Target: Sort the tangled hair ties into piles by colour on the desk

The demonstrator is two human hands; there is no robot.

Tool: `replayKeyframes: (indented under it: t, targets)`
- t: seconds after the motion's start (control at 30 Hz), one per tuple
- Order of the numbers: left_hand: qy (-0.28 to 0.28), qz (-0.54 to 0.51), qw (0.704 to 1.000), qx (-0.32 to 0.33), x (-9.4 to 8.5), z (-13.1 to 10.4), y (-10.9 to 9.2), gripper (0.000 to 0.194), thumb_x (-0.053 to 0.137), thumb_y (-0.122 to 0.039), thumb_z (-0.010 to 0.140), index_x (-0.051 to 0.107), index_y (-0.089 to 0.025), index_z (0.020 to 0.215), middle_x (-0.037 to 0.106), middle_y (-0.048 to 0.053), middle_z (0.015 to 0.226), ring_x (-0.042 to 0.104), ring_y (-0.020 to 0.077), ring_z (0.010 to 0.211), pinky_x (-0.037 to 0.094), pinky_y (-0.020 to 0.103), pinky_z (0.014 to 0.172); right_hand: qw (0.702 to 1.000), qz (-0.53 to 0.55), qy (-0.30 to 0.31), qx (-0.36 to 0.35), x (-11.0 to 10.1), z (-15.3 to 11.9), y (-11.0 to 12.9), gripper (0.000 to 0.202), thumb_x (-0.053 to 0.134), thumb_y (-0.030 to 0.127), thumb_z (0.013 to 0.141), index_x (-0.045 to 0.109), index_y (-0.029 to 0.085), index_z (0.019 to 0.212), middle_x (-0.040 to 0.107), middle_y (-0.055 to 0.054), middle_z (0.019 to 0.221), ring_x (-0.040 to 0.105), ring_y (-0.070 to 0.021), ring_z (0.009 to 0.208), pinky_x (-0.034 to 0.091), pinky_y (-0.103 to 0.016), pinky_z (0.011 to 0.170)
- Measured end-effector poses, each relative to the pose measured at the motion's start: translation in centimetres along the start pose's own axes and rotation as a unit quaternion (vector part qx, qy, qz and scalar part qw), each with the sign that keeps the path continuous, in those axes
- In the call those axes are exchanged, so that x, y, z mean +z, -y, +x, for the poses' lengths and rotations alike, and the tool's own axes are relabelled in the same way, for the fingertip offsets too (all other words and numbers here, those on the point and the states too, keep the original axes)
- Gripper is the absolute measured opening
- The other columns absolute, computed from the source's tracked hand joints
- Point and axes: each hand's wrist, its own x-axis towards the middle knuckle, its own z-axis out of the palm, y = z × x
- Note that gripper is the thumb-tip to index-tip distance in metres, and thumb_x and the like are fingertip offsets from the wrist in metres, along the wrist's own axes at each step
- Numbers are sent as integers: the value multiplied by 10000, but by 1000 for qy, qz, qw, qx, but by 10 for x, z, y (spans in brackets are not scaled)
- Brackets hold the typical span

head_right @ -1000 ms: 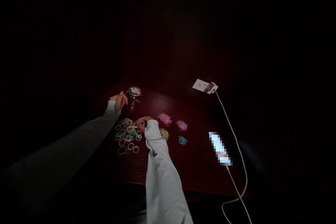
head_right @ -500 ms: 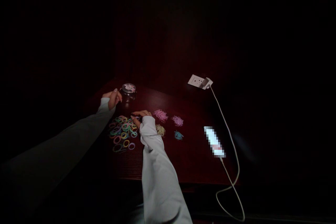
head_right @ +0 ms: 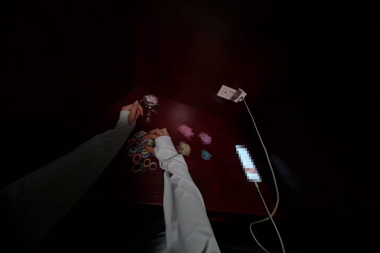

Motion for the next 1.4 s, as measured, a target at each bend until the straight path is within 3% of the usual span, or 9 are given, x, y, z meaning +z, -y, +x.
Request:
replayKeyframes:
  t: [0.23, 0.47, 0.63, 0.8, 0.93, 1.23, 1.4]
  targets:
    - [-8, 9, 1000, 5, 1, 1, 0, 739, 521, -761, 923, 503, -224, 417, 364, 2, 368, 311, 96, 389, 239, 302, 453, 997, 31, -44, 47, 2, 8, -9, 79, 785, 241, 928, 838, 251, 985, 772, -25, 931, 634, -201, 894, 500, -345, 914]
    - [-17, 13, 1000, 1, 2, -1, -8, 769, 520, -804, 906, 500, -222, 403, 340, -6, 361, 309, 98, 372, 242, 294, 430, 994, 12, -85, 64, -4, 8, -6, 98, 765, 223, 933, 835, 251, 995, 761, -33, 970, 627, -219, 979, 488, -355, 929]
    - [-15, 7, 1000, 3, 1, 0, -4, 789, 526, -850, 887, 491, -222, 410, 330, -5, 367, 291, 95, 385, 235, 291, 434, 999, 9, -24, 38, -12, 2, 8, 213, 843, 261, 900, 848, 310, 1107, 732, -36, 1107, 547, -243, 1121, 431, -396, 1040]
    - [32, 6, 999, 9, -5, 6, 8, 788, 535, -902, 839, 525, -224, 438, 368, -1, 380, 316, 100, 394, 272, 290, 440, 997, -12, 75, 23, -8, 0, 11, 231, 884, 282, 877, 868, 360, 1094, 702, -21, 1237, 507, -244, 1183, 391, -412, 1099]
    - [28, 4, 1000, 6, -4, 5, 8, 770, 526, -876, 850, 524, -227, 436, 374, -2, 381, 329, 106, 395, 286, 295, 444, 995, -24, 99, 5, -7, -1, 13, 260, 870, 302, 899, 859, 377, 1148, 691, -17, 1298, 498, -232, 1208, 383, -399, 1124]
    - [14, 4, 1000, 5, -1, -5, -5, 722, 542, -793, 899, 525, -222, 458, 386, -5, 389, 324, 105, 403, 262, 298, 465, 999, 3, 46, -2, -9, -4, 24, 43, 844, 344, 924, 870, 327, 953, 742, -29, 1191, 552, -240, 1160, 420, -397, 1100]
    - [13, 13, 1000, 6, 0, -9, -7, 658, 524, -694, 926, 531, -222, 467, 396, -9, 400, 331, 108, 408, 268, 295, 475, 999, 41, 3, 23, -5, 2, 17, 36, 822, 280, 923, 850, 290, 943, 787, -34, 1058, 619, -231, 1111, 467, -382, 1051]
